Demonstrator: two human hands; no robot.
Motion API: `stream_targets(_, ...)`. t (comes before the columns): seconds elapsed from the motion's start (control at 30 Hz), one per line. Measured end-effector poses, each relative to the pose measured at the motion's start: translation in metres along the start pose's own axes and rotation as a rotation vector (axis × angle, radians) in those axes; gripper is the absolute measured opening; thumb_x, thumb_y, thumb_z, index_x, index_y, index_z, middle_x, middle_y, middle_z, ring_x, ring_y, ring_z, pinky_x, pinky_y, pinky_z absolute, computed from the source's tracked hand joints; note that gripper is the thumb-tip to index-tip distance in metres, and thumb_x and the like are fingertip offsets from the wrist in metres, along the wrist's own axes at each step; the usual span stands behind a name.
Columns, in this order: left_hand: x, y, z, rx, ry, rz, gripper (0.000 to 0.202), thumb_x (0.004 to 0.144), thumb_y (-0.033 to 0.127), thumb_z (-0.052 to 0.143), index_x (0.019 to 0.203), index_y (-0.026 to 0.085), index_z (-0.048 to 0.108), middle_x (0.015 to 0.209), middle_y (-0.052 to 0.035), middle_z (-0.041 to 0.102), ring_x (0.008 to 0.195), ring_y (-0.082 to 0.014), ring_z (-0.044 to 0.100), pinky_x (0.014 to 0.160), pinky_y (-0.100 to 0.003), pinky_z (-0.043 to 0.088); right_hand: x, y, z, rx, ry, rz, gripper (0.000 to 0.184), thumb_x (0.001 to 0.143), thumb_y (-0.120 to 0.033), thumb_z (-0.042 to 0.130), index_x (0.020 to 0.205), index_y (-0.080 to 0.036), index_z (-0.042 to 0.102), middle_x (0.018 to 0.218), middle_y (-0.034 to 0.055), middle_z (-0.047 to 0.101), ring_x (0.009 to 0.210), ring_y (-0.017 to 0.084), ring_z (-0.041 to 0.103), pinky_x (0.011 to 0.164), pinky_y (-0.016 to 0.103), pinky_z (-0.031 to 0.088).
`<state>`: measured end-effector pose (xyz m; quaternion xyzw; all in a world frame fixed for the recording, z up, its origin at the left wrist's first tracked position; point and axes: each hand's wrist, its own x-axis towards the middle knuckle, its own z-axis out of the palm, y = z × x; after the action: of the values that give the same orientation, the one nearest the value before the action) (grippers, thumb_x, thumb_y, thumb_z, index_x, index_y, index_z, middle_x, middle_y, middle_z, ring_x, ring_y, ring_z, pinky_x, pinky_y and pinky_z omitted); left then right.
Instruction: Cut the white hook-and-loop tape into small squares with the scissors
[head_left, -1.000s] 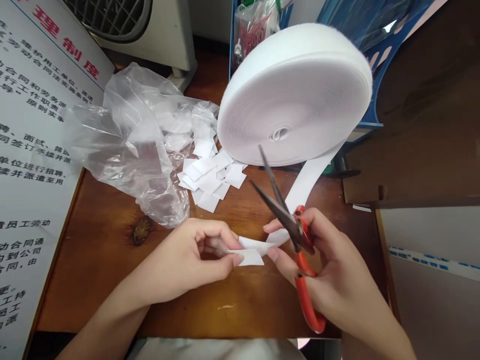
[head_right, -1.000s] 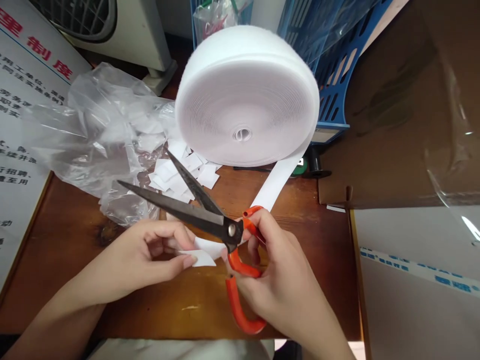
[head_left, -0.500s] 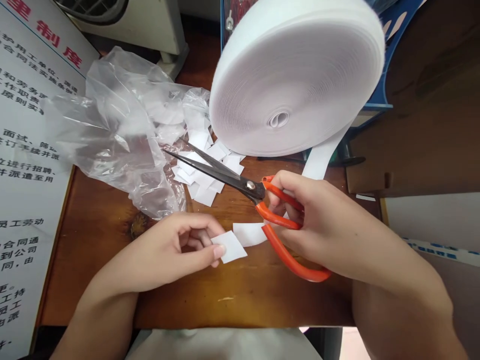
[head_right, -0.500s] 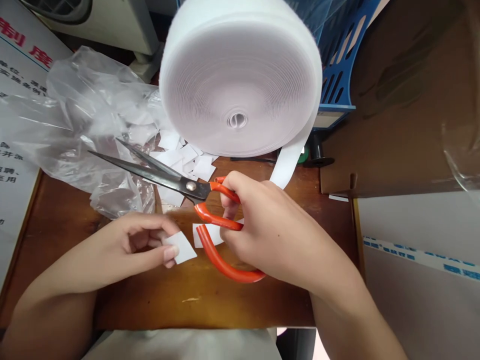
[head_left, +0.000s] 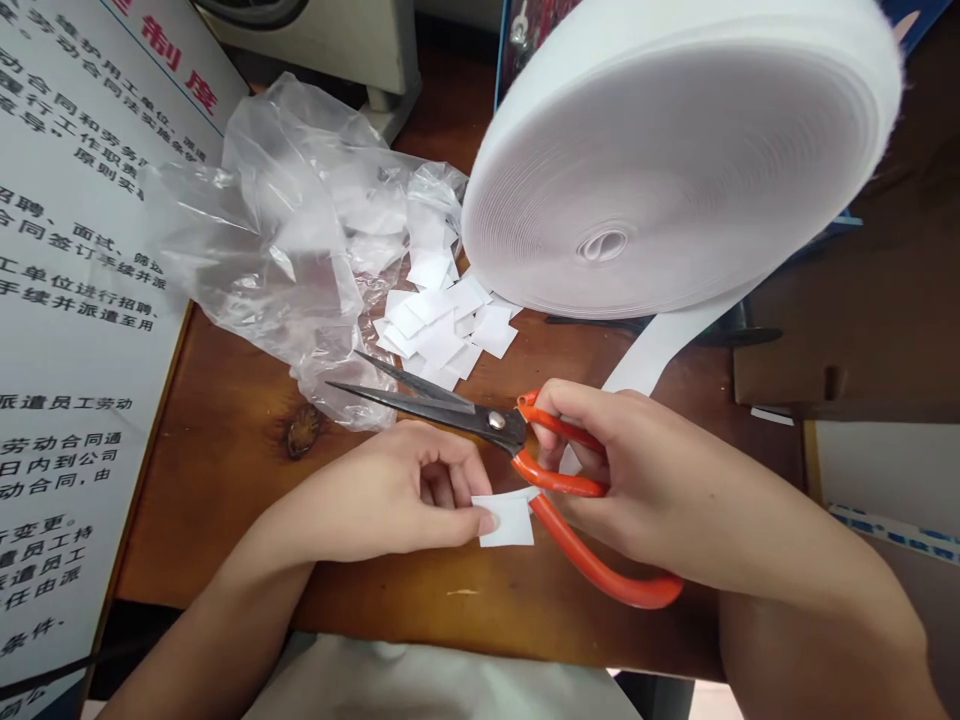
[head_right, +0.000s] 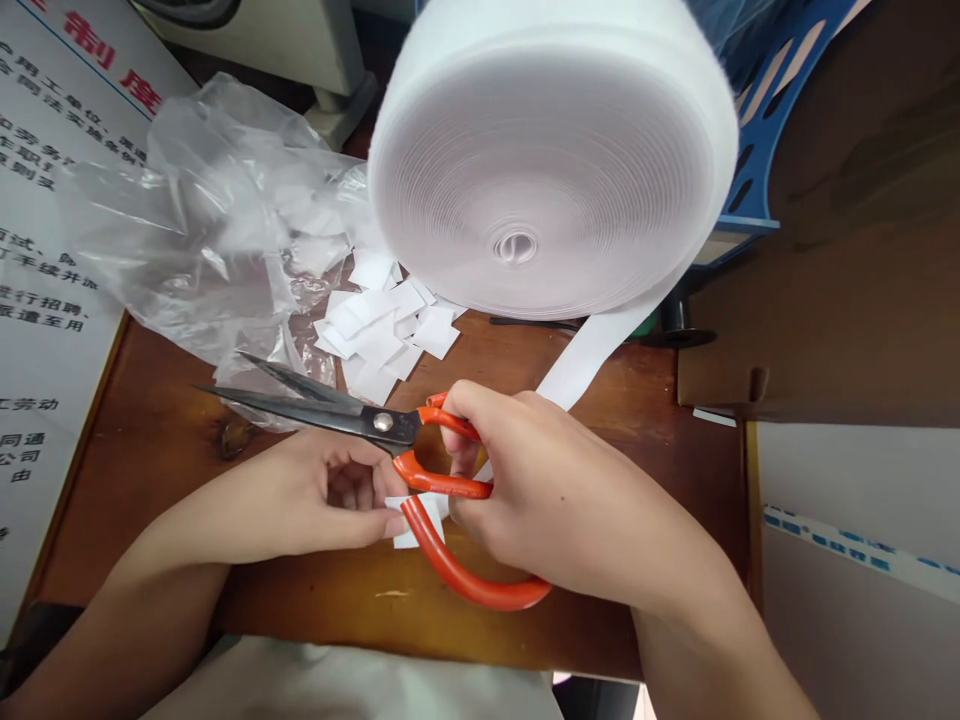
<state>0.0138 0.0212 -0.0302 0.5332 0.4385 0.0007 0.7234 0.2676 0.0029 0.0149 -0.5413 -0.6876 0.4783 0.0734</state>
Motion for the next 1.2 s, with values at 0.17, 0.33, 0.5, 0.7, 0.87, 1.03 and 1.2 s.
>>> stream_targets(0.17,0.001,0.003,0.006,-0.047,0.04,-0.018,0.01,0.083,0.027,0.081,0.084,0.018,0.076,0.073,0.0036,0.066,0.067,-0.0105,0.058,0.064,-0.021,0.045,0.003,-0.002,0.003,0.054,0.021,-0.014,0.016,0.086,-0.018,0.074,0.089,-0.026,0.06,0.076,-0.0084,0.06,0.062,0.011,0.049,0.053,0.024,0.041)
stream_targets(0.33,0.001,0.0,0.008,-0.083,0.078,-0.006,0.013,0.084,0.028,0.08,0.093,0.02,0.074,0.081,0.0029,0.067,0.074,-0.0124,0.06,0.071,-0.023,0.05,0.003,-0.004,0.007,0.079,0.028,-0.024,0.015,0.092,-0.017,0.073,0.09,-0.026,0.061,0.084,-0.01,0.07,0.07,0.01,0.058,0.06,0.023,0.046)
stream_targets(0.5,0.003,0.002,0.012,-0.047,0.011,0.076,0.018,0.086,0.024,0.085,0.077,0.019,0.071,0.07,0.0054,0.065,0.062,-0.0081,0.054,0.058,-0.017,0.04,0.002,-0.005,0.003,0.133,0.026,0.002,0.023,0.086,-0.008,0.073,0.087,-0.025,0.056,0.078,-0.0101,0.061,0.066,0.009,0.049,0.055,0.023,0.041)
stream_targets(0.7,0.009,0.001,0.016,-0.105,-0.023,0.104,0.022,0.101,0.032,0.077,0.085,0.018,0.081,0.075,-0.0002,0.079,0.069,-0.0116,0.072,0.066,-0.018,0.053,0.002,-0.004,0.0,0.098,0.113,0.012,0.019,0.091,-0.015,0.074,0.088,-0.024,0.057,0.079,-0.0077,0.06,0.067,0.01,0.05,0.057,0.024,0.043)
stream_targets(0.87,0.015,0.0,0.017,-0.176,-0.002,0.073,0.022,0.096,0.035,0.083,0.086,0.016,0.084,0.079,-0.0045,0.082,0.069,-0.0147,0.077,0.067,-0.021,0.061,0.002,0.001,0.0,0.09,0.141,0.0,0.019,0.091,-0.014,0.074,0.087,-0.024,0.057,0.073,-0.0071,0.052,0.061,0.011,0.045,0.051,0.024,0.04)
stream_targets(1.03,0.02,-0.001,0.019,-0.22,-0.002,0.07,0.025,0.092,0.039,0.088,0.086,0.015,0.086,0.084,-0.0071,0.084,0.07,-0.0156,0.078,0.069,-0.022,0.065,0.004,0.005,0.001,0.101,0.135,0.002,0.022,0.089,-0.011,0.075,0.089,-0.024,0.057,0.079,-0.0067,0.055,0.067,0.011,0.049,0.055,0.023,0.043)
stream_targets(1.2,0.019,0.002,0.017,-0.189,0.002,0.094,0.028,0.1,0.039,0.08,0.086,0.015,0.083,0.075,-0.0041,0.08,0.067,-0.0127,0.075,0.069,-0.02,0.064,0.005,0.001,0.004,0.069,0.186,0.024,0.021,0.087,-0.011,0.073,0.091,-0.025,0.058,0.084,-0.0068,0.065,0.07,0.012,0.057,0.06,0.026,0.046)
